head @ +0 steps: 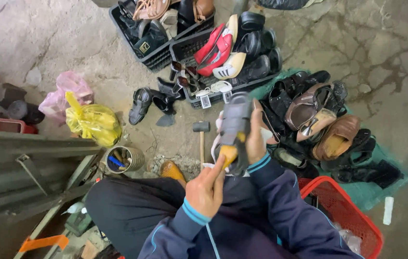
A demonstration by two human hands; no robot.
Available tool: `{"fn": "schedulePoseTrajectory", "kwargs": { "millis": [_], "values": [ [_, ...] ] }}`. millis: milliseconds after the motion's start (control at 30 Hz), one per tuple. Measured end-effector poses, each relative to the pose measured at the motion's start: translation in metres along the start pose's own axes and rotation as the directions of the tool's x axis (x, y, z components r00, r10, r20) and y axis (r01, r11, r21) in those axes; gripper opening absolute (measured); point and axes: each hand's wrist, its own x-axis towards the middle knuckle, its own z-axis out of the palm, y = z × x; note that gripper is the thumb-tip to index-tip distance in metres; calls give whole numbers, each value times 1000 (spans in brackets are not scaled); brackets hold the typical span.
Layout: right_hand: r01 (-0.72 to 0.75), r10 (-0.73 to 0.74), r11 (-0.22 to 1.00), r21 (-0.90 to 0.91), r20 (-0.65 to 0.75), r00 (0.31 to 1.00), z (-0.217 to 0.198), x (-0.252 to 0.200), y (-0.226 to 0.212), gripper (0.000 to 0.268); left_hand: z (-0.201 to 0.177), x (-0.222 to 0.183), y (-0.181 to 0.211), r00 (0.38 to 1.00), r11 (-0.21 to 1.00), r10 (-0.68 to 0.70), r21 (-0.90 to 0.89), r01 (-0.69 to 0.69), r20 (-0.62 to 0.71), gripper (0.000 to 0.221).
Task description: A person is cleaning and repairing a shoe using a brush and a small hammer while surrounded by many other shoes.
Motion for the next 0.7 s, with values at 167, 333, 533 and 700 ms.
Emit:
{"fn": "schedulePoseTrajectory", "kwargs": {
  "millis": [167,333,533,700],
  "values": [
    [8,-17,993,-121,-72,997,7,-6,8,82,17,28,2,950,999,15,42,-2,-312,28],
    [29,-82,960,-279,-180,980,6,-10,8,80,6,30,6,969,993,-13,-116,-16,-246,32],
    [11,-1,990,144,-68,998,3,-2,0,92,-20,7,16,984,988,10,-152,-38,-179,43],
    [-56,53,998,-34,-80,995,11,-5,6,89,-5,-1,8,939,980,182,129,-150,-292,41]
  ]
}}
